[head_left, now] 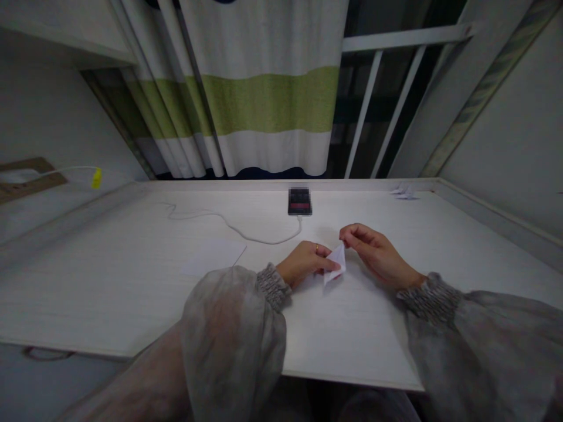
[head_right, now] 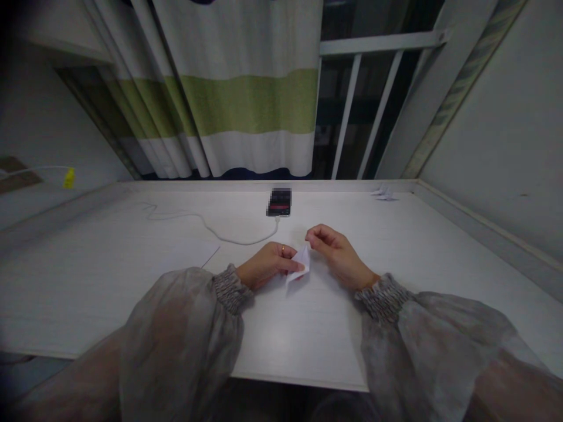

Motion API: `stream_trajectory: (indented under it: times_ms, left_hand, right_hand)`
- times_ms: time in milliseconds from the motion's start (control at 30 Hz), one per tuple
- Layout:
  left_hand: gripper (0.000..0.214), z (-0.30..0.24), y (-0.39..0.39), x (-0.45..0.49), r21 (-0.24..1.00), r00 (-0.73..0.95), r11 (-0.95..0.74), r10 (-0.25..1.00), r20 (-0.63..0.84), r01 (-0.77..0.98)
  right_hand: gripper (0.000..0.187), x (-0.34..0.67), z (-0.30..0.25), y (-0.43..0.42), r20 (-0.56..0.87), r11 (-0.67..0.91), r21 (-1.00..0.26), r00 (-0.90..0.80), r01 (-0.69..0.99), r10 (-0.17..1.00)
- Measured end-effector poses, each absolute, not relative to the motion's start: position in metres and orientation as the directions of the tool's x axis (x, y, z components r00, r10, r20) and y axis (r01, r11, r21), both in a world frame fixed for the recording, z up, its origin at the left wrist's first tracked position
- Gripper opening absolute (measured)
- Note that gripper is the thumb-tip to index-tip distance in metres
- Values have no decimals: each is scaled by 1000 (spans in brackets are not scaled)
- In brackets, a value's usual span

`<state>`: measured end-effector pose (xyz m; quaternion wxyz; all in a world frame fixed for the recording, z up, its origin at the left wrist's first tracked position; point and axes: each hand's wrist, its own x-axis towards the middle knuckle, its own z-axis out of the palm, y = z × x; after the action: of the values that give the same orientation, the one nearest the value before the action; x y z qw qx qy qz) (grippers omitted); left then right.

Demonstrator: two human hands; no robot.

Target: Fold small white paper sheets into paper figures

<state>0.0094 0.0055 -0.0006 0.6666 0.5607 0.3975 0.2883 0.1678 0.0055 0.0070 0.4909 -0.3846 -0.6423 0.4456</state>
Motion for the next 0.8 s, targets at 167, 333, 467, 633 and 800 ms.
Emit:
stream_trajectory:
  times_ms: [167, 333, 467, 633, 800]
  left_hand:
    - [11, -2, 9, 9, 988, 446, 120, 882, -152, 98]
    - [10, -4, 10, 9, 985, 453, 110, 877, -160, 135]
    - [10, -5, 11, 9, 986, 454, 103, 878, -154, 134]
    - [11, -7, 12, 9, 986, 471, 103, 868, -155, 134]
    - [11, -5, 12, 10, 984, 476, 97, 865, -159, 152]
  right_hand:
    - [25, 165, 12, 1, 244, 302, -913, -225, 275, 943]
    - [21, 164, 15, -1, 278, 337, -868, -204, 364, 939]
    - [18, 166, 13, 0, 306, 357, -864, -192, 356, 932]
    - [19, 167, 12, 0, 309, 361, -854, -193, 374, 931]
    - [21, 165, 15, -2, 287, 321, -845, -145, 427, 947]
